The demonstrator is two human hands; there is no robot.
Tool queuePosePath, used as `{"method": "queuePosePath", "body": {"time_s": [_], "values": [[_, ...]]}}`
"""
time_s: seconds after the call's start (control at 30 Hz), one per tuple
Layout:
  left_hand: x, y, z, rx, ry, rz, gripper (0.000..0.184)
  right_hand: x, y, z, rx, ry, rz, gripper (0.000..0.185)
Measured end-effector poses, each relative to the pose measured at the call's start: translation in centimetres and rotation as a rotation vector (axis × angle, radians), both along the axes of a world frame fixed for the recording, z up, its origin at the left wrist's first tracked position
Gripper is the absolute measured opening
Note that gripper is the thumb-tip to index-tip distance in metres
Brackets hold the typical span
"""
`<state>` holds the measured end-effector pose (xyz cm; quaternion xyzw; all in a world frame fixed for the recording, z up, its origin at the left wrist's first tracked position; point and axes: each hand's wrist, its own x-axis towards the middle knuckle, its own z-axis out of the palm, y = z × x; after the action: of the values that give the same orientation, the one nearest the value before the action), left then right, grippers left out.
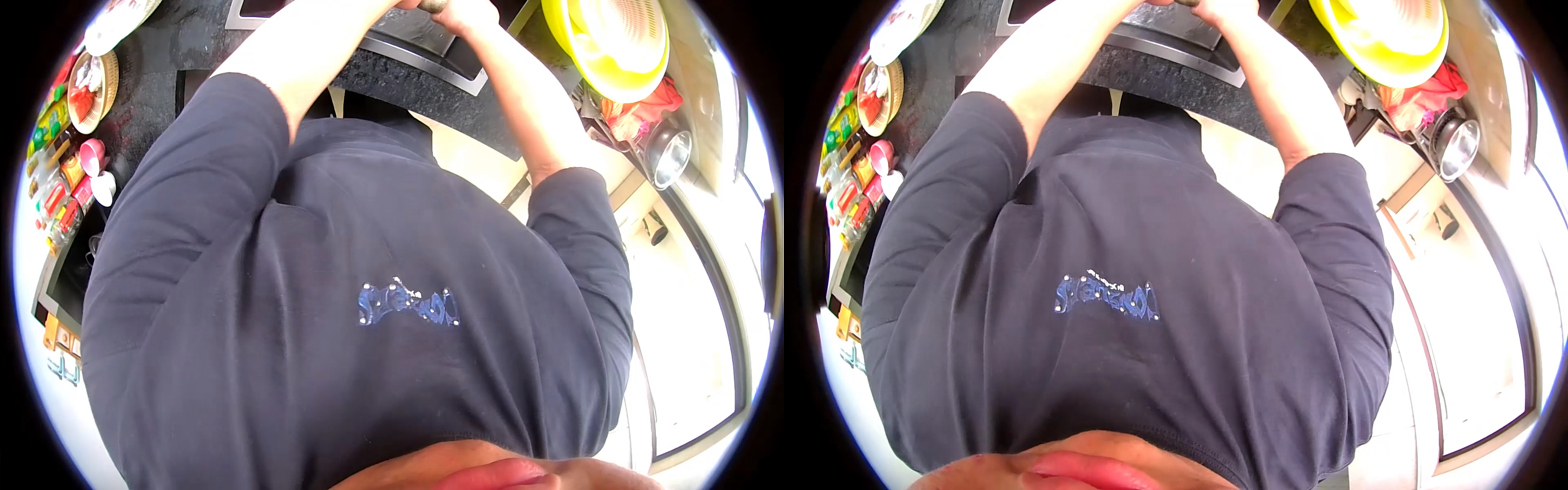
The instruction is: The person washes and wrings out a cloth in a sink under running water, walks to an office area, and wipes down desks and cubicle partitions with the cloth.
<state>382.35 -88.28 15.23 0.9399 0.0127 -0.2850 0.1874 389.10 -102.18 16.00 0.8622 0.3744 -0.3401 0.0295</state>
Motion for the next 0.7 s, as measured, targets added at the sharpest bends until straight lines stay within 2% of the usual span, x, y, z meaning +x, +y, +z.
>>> {"method": "queuePosePath", "body": {"time_s": [0.07,0.1,0.13,0.2,0.23,0.3,0.43,0.5,0.53,0.6,0.63,0.67,0.7], "values": [[-0.1,0.3,0.1,-0.172,0.247,0.123,0.029,-0.5,0.3,0.0,-0.046,-0.084,0.039,0.053],[-0.4,0.6,0.1,-0.201,0.218,0.107,0.033,-0.7,0.1,0.2,-0.053,-0.111,0.091,0.044],[-0.8,1.0,1.1,-0.203,0.217,0.114,0.033,-0.6,0.1,-0.7,-0.054,-0.111,0.098,0.044],[-1.3,1.2,2.3,-0.270,0.304,0.152,0.023,-0.1,-0.6,-2.8,0.018,-0.178,0.158,0.035],[-1.0,1.5,1.1,-0.274,0.305,0.148,0.023,-0.1,-0.8,-2.6,0.012,-0.178,0.156,0.035],[0.3,2.7,-3.1,-0.463,0.709,0.155,0.009,-0.3,-0.5,-1.6,0.028,-0.179,0.234,0.029],[-0.4,2.6,-5.6,-0.642,0.828,0.224,0.015,-0.7,-1.3,1.1,0.001,-0.158,0.224,0.038],[-1.1,1.4,-6.5,-0.818,0.910,0.398,0.013,-0.2,-4.0,2.2,0.267,-0.159,0.460,0.053],[-1.7,0.7,-5.0,-0.817,0.906,0.398,0.013,-0.4,-5.3,2.5,0.268,-0.162,0.461,0.053],[-3.2,-1.3,-0.6,-1.362,0.565,0.532,0.016,-0.9,-7.7,3.4,0.673,-0.291,0.440,0.074],[-3.5,-2.0,-1.1,-1.466,0.485,0.525,0.027,-1.4,-8.8,5.3,0.655,-0.225,0.302,0.073],[-4.5,-2.8,-0.4,-1.609,0.457,0.764,0.039,-1.9,-9.8,6.9,0.632,-0.162,0.162,0.073],[-5.4,-2.9,0.3,-1.774,0.412,0.800,0.044,-2.0,-11.2,5.1,0.656,-0.502,0.216,0.076]]}}
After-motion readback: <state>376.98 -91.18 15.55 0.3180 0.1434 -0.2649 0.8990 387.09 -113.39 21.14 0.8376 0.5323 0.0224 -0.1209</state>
